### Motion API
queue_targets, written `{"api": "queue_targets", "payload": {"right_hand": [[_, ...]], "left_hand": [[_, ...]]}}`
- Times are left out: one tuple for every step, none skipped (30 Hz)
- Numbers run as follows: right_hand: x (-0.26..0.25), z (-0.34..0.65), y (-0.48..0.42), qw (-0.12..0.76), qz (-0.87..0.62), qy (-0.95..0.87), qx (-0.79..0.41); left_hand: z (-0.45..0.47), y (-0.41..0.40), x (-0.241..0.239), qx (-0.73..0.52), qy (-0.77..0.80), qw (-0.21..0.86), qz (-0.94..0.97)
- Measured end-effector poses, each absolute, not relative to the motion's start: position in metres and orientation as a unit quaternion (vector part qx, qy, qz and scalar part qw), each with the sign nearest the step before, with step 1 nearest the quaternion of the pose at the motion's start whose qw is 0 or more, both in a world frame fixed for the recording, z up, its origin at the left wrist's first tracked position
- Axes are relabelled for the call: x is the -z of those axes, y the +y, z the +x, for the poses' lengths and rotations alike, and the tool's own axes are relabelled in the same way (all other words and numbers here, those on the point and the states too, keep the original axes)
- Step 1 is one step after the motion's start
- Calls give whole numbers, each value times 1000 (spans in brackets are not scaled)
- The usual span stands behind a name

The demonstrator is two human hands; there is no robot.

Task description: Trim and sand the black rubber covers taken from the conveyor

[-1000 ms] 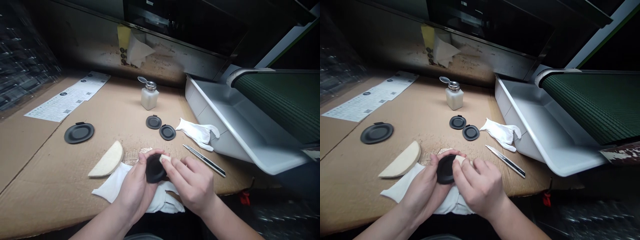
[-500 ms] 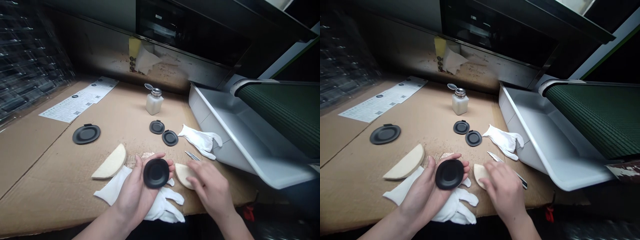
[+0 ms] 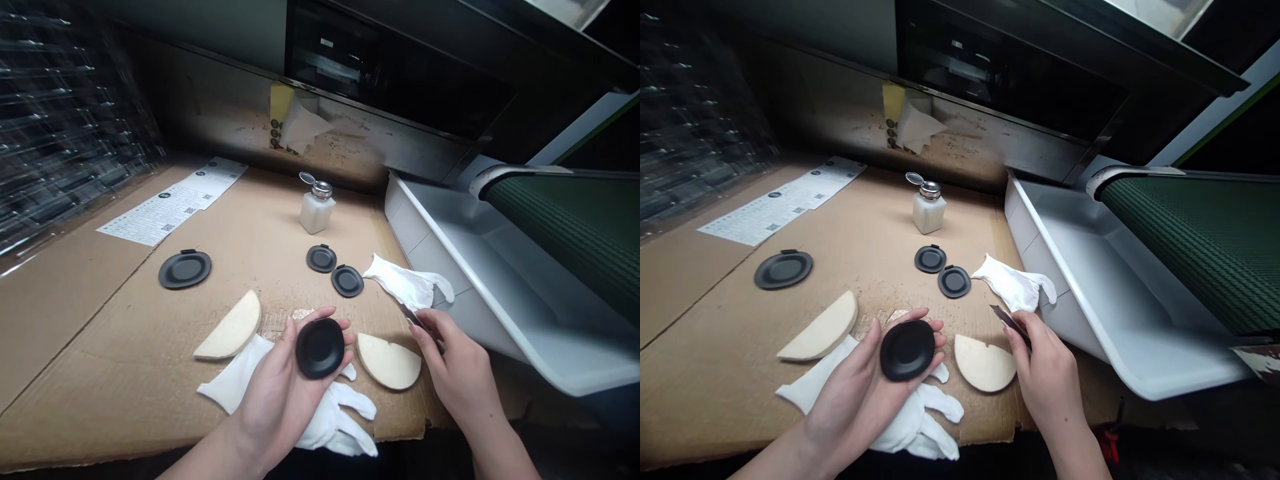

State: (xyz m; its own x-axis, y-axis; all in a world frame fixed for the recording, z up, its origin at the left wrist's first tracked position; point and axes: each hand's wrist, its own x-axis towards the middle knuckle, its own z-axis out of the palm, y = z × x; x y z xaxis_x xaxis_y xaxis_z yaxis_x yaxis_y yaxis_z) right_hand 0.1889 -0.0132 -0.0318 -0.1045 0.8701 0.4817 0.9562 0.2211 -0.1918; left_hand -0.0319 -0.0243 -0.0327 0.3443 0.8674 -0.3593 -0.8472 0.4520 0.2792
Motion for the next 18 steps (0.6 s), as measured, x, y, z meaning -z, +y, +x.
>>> {"api": "queue_targets", "payload": {"right_hand": [[27,185,-17,279,-603,-742,86],[23,180,-20,300,-584,-749,87],[18,175,-23,317,-565,-757,85],[14,169,-25,329,-546,-766,80],[10,164,-27,338,-531,-774,72],[6,159,-29,343,-519,-781,61],[4,154,-29,346,-510,-786,49],[2,152,-30,346,-505,-790,37],[-1,150,-30,343,-502,-794,25],[-3,150,-31,338,-499,-798,18],[-5,151,-31,331,-495,-803,17],[-9,154,-32,321,-491,-810,21],[-13,156,-32,304,-487,-818,31],[-18,159,-33,282,-483,-828,45],[-24,162,-34,256,-478,-838,61],[-29,165,-35,229,-471,-848,75],[-35,167,-36,205,-462,-858,86],[-40,169,-37,186,-452,-867,96]], "left_hand": [[-32,-24,33,-522,233,820,18],[-32,-24,33,-522,233,821,15],[-32,-23,33,-521,232,821,15],[-32,-23,33,-520,232,822,18],[-32,-23,33,-520,232,822,24],[-32,-24,34,-519,231,822,34],[-32,-25,34,-520,230,821,48],[-33,-26,35,-521,229,819,70],[-33,-27,35,-523,230,815,99],[-33,-28,35,-523,232,809,134],[-33,-30,36,-521,237,802,173],[-34,-31,36,-514,245,794,212],[-34,-31,36,-506,256,785,249],[-35,-32,37,-495,269,776,283],[-35,-32,37,-483,283,767,314],[-35,-32,38,-472,299,755,342],[-34,-32,39,-463,316,742,369],[-34,-32,40,-453,332,727,394]]}}
